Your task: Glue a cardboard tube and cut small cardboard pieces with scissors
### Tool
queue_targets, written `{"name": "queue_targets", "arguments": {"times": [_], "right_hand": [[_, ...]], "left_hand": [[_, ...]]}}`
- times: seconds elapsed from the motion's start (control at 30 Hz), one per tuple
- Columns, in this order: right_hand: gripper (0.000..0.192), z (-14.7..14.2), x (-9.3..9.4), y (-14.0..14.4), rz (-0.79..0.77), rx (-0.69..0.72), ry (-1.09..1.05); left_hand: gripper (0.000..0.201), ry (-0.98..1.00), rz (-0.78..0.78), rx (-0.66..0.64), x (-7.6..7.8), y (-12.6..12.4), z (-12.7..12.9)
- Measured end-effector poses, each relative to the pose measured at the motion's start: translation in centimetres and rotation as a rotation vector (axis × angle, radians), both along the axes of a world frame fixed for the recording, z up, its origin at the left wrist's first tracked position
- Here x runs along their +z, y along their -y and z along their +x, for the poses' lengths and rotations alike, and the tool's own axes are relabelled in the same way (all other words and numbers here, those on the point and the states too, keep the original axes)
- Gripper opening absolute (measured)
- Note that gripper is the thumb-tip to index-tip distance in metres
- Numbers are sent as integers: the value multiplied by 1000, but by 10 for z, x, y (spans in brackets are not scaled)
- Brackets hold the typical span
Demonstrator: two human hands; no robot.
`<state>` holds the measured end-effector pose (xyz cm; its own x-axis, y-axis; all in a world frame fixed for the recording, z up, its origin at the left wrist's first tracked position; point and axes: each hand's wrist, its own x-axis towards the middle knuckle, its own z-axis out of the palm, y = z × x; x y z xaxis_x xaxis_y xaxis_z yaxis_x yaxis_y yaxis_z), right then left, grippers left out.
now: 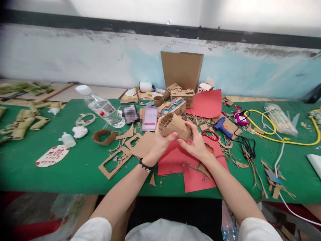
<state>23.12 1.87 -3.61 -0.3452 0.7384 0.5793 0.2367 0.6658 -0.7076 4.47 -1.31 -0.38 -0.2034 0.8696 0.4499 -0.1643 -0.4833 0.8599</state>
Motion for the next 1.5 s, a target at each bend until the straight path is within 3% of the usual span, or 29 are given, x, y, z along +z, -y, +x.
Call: {"name": "queue_targets", "arguments": {"times": [0.2,0.37,0.5,0.63,0.77,1.0,1.17,1.5], "right_hand": [[81,-1,4,0,-71,87,-1],[82,-1,7,-3,-144,101,11],[79,-1,7,-2,-162,65,36],[78,-1,8,-1,-96,41,45],[78,0,5,-7,-32,39,82],[68,8,-4,-21,139,107,104],[62,8,3,-18,174,82,132],[76,5,16,-13,275,78,161]], "left_hand": [[99,6,-18,-7,6,2,1],[114,15,56,-14,3,-2,3],[106,-23,36,6,-5,-6,3],[96,-52,36,45,-11,-8,1],[99,-54,62,26,-14,-10,2],[114,-230,292,24,-15,-12,4],[105,-298,271,91,-17,-5,2],[109,-349,319,189,-25,-14,0]]}}
